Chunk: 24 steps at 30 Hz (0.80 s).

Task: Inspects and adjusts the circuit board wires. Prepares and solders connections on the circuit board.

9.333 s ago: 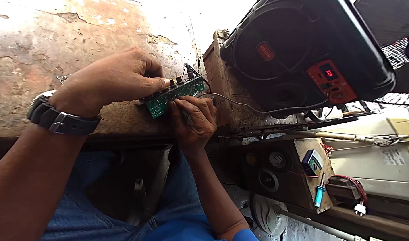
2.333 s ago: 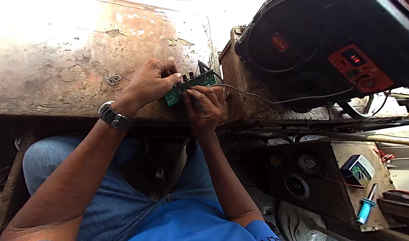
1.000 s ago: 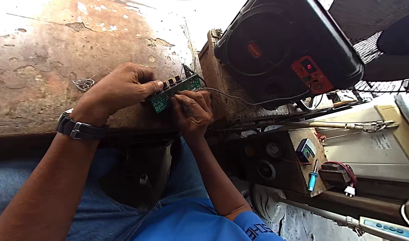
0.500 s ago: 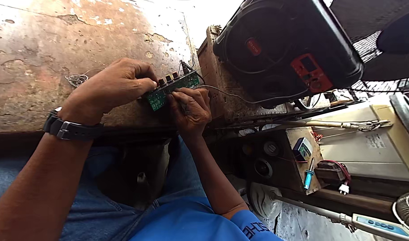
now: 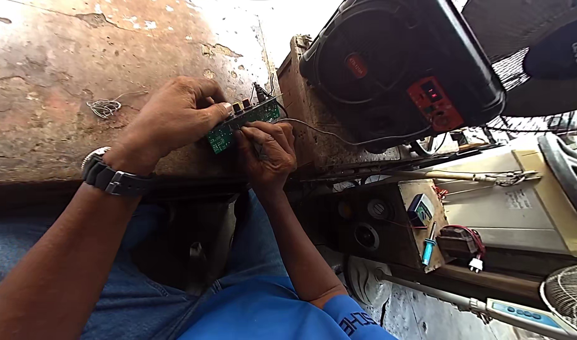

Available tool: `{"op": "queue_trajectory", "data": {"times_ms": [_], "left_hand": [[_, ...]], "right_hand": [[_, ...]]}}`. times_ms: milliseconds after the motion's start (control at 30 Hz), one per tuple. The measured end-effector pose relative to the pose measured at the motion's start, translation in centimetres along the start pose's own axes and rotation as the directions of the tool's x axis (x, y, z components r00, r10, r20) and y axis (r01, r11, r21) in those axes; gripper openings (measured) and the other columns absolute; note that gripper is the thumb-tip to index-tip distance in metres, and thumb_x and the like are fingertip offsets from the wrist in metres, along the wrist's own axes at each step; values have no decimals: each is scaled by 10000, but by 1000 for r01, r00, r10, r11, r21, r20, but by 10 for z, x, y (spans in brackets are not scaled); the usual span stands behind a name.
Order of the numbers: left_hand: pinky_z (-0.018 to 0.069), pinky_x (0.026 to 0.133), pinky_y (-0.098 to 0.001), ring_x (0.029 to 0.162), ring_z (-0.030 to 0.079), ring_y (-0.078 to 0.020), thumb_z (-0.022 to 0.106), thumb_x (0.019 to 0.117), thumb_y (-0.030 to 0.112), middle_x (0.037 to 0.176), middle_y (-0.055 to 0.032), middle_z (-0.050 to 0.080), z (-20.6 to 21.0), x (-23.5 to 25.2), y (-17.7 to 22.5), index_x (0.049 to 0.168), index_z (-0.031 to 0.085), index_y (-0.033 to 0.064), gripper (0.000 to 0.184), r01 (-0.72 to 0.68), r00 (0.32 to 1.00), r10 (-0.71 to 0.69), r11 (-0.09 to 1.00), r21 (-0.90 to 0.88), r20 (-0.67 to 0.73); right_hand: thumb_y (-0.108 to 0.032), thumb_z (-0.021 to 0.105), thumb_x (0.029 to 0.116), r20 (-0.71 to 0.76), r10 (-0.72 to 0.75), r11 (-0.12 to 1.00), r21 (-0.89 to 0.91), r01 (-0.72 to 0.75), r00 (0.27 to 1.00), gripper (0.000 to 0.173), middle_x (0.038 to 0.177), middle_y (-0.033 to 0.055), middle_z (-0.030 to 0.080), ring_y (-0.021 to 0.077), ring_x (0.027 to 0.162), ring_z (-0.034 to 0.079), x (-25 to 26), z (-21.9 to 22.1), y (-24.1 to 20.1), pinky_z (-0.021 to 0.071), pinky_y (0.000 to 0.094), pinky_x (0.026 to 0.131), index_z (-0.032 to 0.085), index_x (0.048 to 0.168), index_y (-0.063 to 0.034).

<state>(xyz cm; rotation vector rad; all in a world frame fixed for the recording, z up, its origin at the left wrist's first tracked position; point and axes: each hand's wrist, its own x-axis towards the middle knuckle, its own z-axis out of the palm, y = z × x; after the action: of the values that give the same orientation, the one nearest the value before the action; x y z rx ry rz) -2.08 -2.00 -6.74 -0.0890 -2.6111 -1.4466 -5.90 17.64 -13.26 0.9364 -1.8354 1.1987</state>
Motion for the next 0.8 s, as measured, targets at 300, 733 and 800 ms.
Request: {"op": "queue_trajectory", "data": {"times_ms": [300, 733, 800], "left_hand": [[539, 642, -343, 688, 645, -53, 590, 1025, 376, 770, 60, 680, 2, 3, -4, 929, 696, 207, 222, 2, 1000, -1, 999, 42, -18], [528, 617, -326, 661, 629, -49, 586, 1026, 360, 759, 67, 674, -1, 1, -2, 976, 713, 217, 198, 0, 1000, 0, 999, 40, 3], [525, 620, -332, 664, 628, -52, 588, 1024, 360, 760, 65, 672, 0, 1, -2, 968, 712, 215, 199, 1, 1000, -1, 999, 46, -2]], "right_hand": [[-72, 825, 816, 0, -4, 1000, -5, 4, 1000, 91, 978, 70, 769, 208, 964, 662, 0, 1, 0, 489, 428, 918, 823, 906, -80], [-74, 815, 823, 12, 7, 1000, 5, -7, 1000, 86, 976, 72, 766, 215, 959, 659, 0, 0, 0, 497, 430, 898, 819, 909, -72], [-72, 814, 825, 13, 9, 1000, 5, -9, 1000, 82, 976, 74, 766, 213, 956, 659, 0, 0, 0, 497, 425, 894, 820, 906, -71]]}}
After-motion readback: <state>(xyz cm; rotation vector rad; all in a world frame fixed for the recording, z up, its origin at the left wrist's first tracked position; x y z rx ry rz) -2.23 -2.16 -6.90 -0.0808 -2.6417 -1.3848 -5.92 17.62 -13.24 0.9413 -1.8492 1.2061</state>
